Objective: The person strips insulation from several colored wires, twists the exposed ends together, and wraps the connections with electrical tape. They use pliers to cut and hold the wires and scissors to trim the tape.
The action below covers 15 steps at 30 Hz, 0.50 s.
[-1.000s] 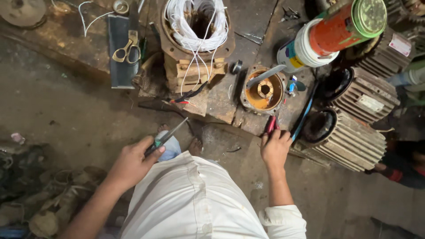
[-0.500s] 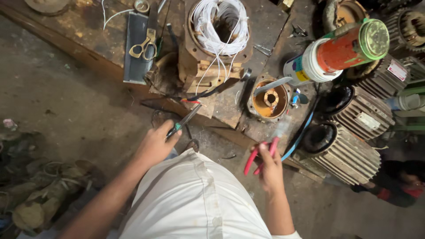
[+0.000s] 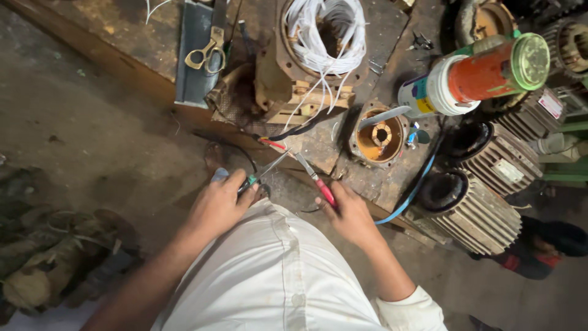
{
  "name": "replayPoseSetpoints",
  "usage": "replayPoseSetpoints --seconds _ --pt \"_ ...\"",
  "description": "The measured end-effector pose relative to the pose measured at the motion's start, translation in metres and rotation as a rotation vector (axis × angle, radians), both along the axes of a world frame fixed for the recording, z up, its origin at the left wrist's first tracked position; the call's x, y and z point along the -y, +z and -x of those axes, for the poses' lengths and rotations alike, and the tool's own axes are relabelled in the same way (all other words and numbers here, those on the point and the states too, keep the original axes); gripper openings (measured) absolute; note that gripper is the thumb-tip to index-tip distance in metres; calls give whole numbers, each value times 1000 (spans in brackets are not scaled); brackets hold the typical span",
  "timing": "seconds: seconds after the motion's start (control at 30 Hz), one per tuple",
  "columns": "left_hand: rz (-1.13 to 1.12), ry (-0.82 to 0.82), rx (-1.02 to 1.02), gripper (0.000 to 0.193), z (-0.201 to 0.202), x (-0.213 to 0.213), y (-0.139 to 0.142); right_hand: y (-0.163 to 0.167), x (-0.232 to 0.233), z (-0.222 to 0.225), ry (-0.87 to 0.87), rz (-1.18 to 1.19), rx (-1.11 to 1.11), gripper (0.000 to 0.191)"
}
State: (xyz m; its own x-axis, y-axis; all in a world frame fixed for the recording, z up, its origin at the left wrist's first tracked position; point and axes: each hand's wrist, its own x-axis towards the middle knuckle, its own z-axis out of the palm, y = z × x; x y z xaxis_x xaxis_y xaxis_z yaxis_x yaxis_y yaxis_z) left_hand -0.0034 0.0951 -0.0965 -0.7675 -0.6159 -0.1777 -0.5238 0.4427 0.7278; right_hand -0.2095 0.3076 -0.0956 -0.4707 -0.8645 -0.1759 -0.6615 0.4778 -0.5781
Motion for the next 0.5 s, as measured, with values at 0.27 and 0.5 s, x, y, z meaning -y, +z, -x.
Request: replayPoseSetpoints --seconds 0.27,0.5 --pt "14 -33 -97 26 -3 -2 -5 39 20 -11 84 7 -223 28" --pt "72 -63 -100 25 -1 1 -4 52 25 -16 37 -38 -192 29"
